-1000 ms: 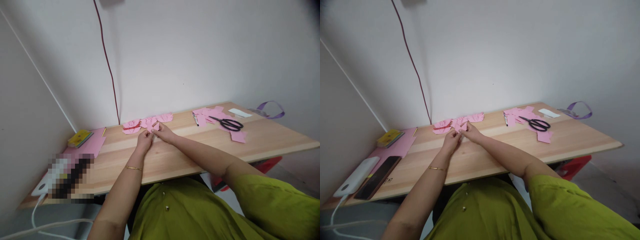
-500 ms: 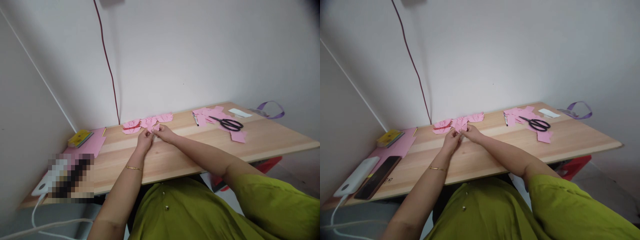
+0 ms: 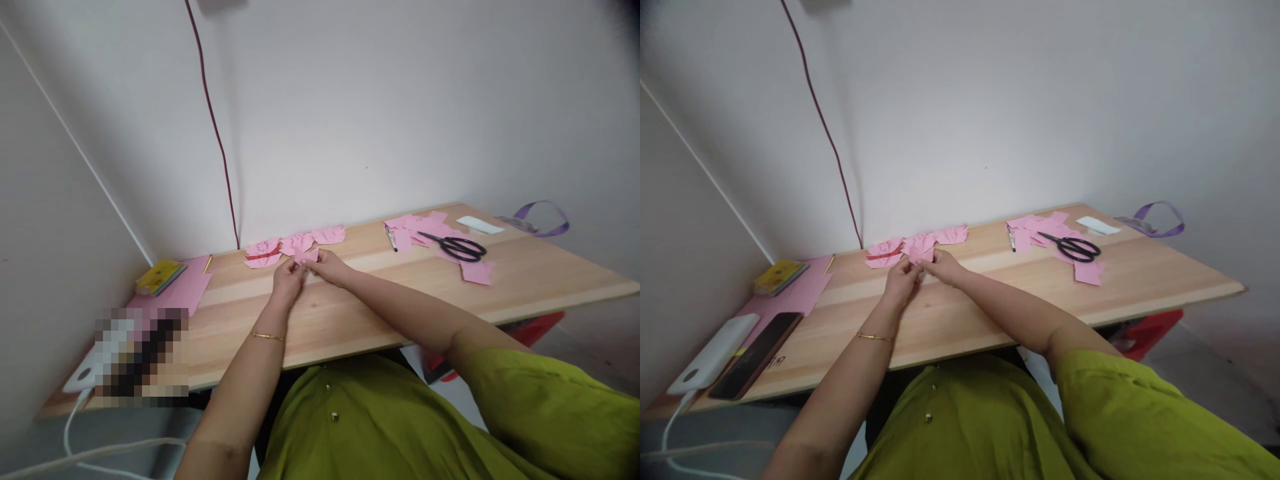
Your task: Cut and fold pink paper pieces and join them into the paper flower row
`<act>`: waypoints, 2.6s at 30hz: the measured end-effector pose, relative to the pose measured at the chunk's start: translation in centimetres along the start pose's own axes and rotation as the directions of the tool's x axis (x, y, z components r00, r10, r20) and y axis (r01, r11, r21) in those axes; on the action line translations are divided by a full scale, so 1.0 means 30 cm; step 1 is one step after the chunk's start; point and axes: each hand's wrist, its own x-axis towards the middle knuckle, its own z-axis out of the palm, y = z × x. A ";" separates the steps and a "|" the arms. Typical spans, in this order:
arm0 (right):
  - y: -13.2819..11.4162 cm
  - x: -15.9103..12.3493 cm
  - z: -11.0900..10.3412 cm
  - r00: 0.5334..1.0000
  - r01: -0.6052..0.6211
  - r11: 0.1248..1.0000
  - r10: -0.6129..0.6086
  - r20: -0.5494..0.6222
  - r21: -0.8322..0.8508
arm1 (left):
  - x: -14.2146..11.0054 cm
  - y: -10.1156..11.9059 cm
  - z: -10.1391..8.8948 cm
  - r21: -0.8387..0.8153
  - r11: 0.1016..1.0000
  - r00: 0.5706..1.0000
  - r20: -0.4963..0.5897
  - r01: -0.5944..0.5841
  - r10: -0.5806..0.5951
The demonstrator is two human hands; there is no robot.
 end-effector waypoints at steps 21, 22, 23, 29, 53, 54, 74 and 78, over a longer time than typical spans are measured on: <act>-0.014 -0.005 -0.001 0.998 0.059 0.992 -0.062 0.026 0.110 | 0.006 -0.033 -0.001 0.061 0.994 0.996 -0.005 0.094 -0.094; -0.014 -0.006 -0.003 0.998 0.046 0.992 -0.051 0.034 0.114 | 0.006 -0.031 -0.001 0.068 0.993 0.996 0.000 0.092 -0.092; -0.013 -0.006 -0.005 0.998 0.036 0.993 -0.041 0.045 0.115 | 0.005 -0.028 -0.002 0.077 0.993 0.996 0.005 0.091 -0.092; -0.003 -0.003 -0.005 0.997 0.047 0.992 -0.054 0.055 0.121 | -0.003 -0.002 -0.004 0.125 0.989 0.996 0.022 0.083 -0.086; 0.011 0.007 -0.008 0.993 0.093 0.992 -0.099 0.058 0.089 | 0.007 -0.034 -0.002 0.064 0.994 0.996 0.018 0.089 -0.090; 0.015 0.008 -0.007 0.994 0.087 0.991 -0.093 0.053 0.100 | 0.007 -0.037 -0.002 0.069 0.994 0.996 0.022 0.088 -0.090; 0.004 -0.003 -0.001 0.992 0.125 0.992 -0.125 -0.017 0.000 | -0.003 -0.004 -0.004 0.101 0.992 0.997 0.032 0.071 -0.074; 0.009 -0.001 -0.001 0.991 0.132 0.991 -0.132 -0.030 -0.017 | -0.006 0.004 -0.003 0.096 0.993 0.997 0.035 0.071 -0.075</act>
